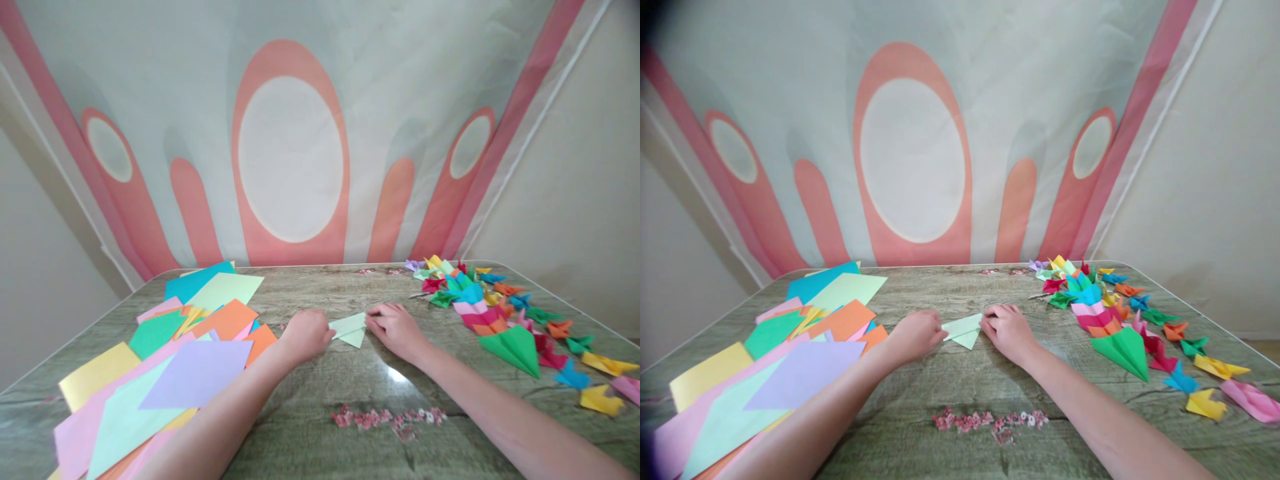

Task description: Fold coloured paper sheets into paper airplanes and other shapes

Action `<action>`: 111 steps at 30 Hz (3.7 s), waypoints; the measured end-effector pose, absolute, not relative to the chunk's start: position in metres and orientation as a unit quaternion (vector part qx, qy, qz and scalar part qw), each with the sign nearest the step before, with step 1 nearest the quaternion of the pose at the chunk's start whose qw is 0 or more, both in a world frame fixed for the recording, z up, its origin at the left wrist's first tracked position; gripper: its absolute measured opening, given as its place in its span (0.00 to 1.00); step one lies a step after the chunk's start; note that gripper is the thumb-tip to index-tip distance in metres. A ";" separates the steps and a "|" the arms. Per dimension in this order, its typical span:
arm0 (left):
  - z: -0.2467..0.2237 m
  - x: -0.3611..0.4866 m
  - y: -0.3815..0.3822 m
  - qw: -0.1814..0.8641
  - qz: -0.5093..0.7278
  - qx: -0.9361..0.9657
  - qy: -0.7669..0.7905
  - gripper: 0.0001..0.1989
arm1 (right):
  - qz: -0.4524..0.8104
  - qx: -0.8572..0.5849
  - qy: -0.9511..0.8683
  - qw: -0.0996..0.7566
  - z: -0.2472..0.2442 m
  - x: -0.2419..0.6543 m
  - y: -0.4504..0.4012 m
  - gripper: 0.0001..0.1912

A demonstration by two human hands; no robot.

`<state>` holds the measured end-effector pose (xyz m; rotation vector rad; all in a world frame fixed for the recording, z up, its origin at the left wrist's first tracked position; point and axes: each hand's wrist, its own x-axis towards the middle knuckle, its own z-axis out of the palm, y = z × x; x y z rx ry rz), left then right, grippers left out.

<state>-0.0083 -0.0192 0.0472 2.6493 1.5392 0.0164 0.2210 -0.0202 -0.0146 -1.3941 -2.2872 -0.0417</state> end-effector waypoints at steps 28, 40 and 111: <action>0.011 -0.011 0.000 0.248 0.121 0.795 0.541 0.22 | 0.129 -0.477 -0.809 0.319 -0.022 0.225 -0.013 0.20; 0.011 -0.009 0.003 0.354 0.164 0.783 0.484 0.16 | 0.233 -0.464 -0.762 0.386 -0.022 0.223 -0.017 0.27; -0.006 -0.013 0.008 0.099 0.214 0.865 0.443 0.10 | 0.199 -0.468 -0.801 0.316 -0.020 0.224 -0.009 0.08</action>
